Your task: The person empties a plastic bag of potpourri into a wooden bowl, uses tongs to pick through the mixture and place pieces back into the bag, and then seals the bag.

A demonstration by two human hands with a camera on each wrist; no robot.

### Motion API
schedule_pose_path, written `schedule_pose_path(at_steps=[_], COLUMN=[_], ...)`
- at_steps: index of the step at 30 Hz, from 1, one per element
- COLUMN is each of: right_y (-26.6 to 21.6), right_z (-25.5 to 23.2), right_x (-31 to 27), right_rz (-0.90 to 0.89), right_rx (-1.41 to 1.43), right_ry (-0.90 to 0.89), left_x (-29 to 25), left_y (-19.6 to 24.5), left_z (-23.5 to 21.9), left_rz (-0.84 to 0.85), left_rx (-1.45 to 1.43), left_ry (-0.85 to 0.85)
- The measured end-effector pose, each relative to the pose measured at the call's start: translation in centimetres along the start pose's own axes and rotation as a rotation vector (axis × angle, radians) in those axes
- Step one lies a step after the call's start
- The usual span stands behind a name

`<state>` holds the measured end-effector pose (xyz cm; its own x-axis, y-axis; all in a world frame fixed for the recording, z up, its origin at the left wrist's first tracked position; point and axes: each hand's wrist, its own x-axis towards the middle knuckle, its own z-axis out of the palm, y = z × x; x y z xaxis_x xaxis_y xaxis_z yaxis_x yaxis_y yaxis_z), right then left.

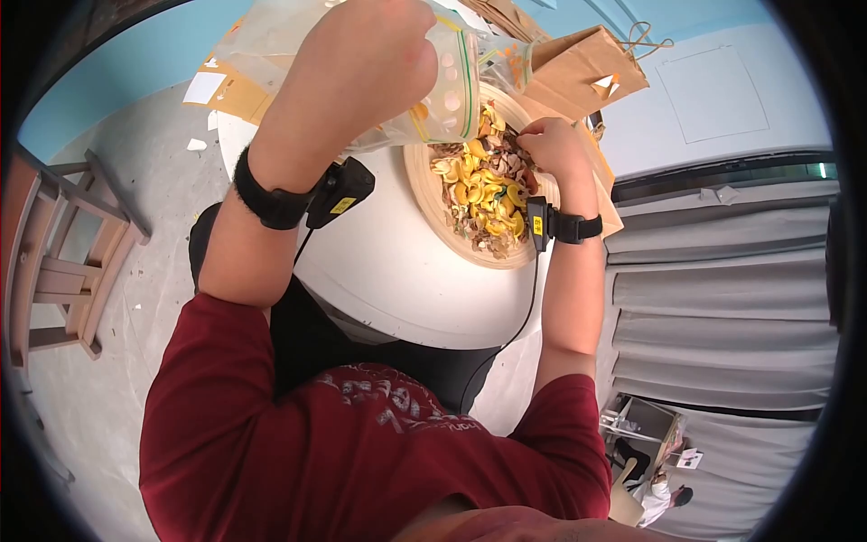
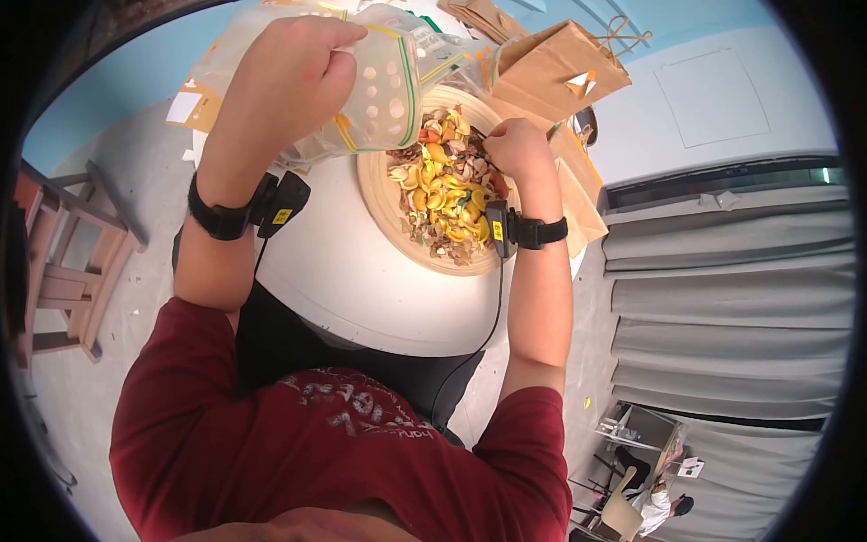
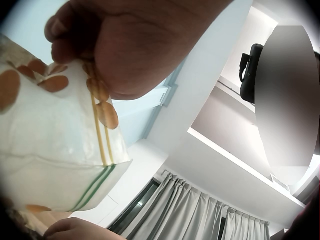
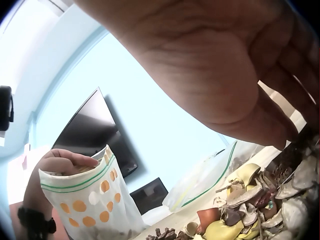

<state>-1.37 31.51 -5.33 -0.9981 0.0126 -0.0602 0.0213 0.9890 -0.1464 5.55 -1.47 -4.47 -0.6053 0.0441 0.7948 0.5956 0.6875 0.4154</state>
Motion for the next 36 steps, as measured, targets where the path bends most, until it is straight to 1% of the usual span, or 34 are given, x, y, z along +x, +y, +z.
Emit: schedule_pose_path(at_steps=[3, 6, 9, 12, 15, 18, 27, 36], right_y=[-0.7, -2.2, -2.8, -3.4, -3.8, -3.2, -3.4, -4.8], right_z=[-0.1, -0.8, -0.4, 0.1, 0.4, 0.9, 1.2, 1.5], right_x=[-0.5, -1.3, -1.4, -1.5, -1.1, 0.1, 0.8, -0.2], right_rz=[-0.011, -0.004, -0.061, -0.064, -0.029, -0.014, -0.007, -0.011], right_rx=[0.077, 0.11, 0.081, 0.039, 0.012, 0.027, -0.012, -0.049], right_ry=[0.011, -0.037, 0.002, 0.029, 0.024, -0.006, -0.029, 0.036], left_x=[0.0, 0.0, 0.0, 0.0, -0.1, -0.1, 0.0, 0.1], left_y=[0.3, 0.3, 0.5, 0.5, 0.4, 0.5, 0.6, 0.5], left_z=[-0.2, -0.2, -0.3, -0.2, -0.2, -0.2, -0.3, -0.3], left_rz=[-0.019, -0.025, -0.042, -0.034, -0.014, -0.03, -0.028, -0.03], left_rx=[-0.005, -0.001, 0.018, 0.017, 0.01, 0.003, -0.001, -0.024], left_ry=[-0.005, -0.003, -0.035, -0.029, -0.006, -0.005, -0.007, -0.01])
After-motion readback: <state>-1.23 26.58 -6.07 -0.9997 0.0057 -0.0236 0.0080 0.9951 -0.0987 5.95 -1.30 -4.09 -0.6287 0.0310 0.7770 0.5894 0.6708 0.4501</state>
